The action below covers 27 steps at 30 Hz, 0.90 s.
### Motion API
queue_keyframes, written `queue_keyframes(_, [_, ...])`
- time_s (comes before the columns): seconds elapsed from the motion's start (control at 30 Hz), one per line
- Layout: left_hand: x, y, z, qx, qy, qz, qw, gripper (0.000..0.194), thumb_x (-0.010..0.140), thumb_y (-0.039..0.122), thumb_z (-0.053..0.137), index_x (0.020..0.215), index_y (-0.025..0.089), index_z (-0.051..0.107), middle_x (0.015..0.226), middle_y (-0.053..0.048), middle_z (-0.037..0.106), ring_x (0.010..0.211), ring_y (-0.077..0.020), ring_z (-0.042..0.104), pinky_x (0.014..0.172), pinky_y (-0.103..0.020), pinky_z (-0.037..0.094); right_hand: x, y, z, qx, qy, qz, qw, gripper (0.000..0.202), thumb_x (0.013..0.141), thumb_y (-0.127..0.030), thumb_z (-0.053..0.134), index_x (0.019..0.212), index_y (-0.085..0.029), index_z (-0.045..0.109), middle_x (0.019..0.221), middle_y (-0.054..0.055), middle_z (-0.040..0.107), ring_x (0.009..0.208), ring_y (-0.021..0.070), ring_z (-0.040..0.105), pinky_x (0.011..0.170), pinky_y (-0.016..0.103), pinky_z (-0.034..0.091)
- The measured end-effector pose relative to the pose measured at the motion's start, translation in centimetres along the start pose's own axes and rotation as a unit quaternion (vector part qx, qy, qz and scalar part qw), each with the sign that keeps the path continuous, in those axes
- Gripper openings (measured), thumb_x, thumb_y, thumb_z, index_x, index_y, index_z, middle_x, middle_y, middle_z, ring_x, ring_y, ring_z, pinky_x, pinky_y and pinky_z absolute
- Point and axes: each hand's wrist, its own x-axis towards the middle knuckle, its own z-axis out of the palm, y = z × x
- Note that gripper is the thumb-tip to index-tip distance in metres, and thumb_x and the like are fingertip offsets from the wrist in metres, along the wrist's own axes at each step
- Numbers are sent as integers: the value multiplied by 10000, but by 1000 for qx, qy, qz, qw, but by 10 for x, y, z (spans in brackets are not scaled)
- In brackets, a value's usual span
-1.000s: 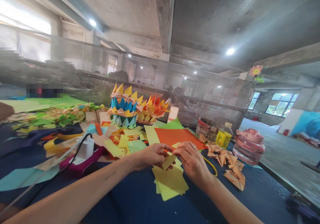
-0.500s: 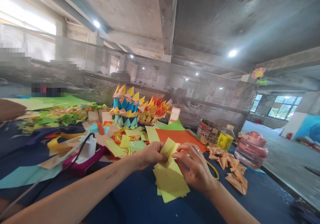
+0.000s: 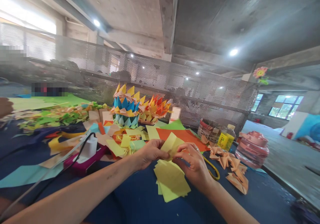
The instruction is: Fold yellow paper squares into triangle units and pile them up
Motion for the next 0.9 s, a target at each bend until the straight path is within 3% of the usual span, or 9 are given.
queue_keyframes(0.23, [-4,7,6,68,-19,14,997,279,931,280,579,1172,140,562,1156,-89,593,987,-227,612,843,-428,517,0,0,5,13,14,71,997,150,860,-297,647,746,-200,657,835,53,601,853,216,564,741,338,449])
queue_keyframes(0.4, [4,-6,-1,190,-11,-1,982,249,933,283,576,1133,134,577,1108,-79,608,934,-211,626,792,-394,538,1,-1,6,29,-11,101,994,187,845,-301,662,693,-195,634,797,33,599,815,200,577,716,318,456])
queue_keyframes(0.53, [2,-10,-4,326,45,14,944,264,937,297,568,1150,142,566,1118,-81,599,926,-209,622,788,-395,535,-4,0,10,59,-70,94,991,133,801,-241,707,683,-204,656,771,13,614,755,178,599,679,291,473])
queue_keyframes(0.63, [-12,-2,1,423,72,89,899,351,904,253,602,1234,165,522,1303,-107,495,1171,-291,497,973,-524,406,-10,1,11,81,-108,87,987,111,769,-175,725,674,-203,674,753,13,628,724,171,607,668,283,478])
queue_keyframes(0.67, [-17,1,4,447,60,118,885,394,871,189,619,1248,154,512,1344,-114,463,1242,-314,430,1023,-547,342,-13,2,11,87,-115,87,986,104,760,-154,728,680,-198,678,756,18,634,729,174,609,673,287,479])
queue_keyframes(0.73, [-29,6,10,482,12,160,861,384,810,27,555,1177,138,574,1305,-122,516,1247,-288,433,1068,-471,311,-17,4,10,101,-126,86,983,98,743,-122,735,695,-192,685,764,26,648,747,183,608,688,297,478])
queue_keyframes(0.8, [-38,8,16,504,-34,185,843,344,824,1,465,1107,119,622,1200,-132,595,1157,-260,517,1012,-406,388,-22,7,9,117,-138,84,980,107,739,-106,733,700,-194,686,757,23,661,748,184,600,698,302,472])
queue_keyframes(0.9, [-48,4,20,518,-72,211,826,401,813,8,447,1170,110,599,1214,-139,598,1167,-259,509,1022,-389,379,-26,10,7,139,-156,96,973,124,760,-92,710,707,-200,678,749,13,661,762,180,586,697,295,461])
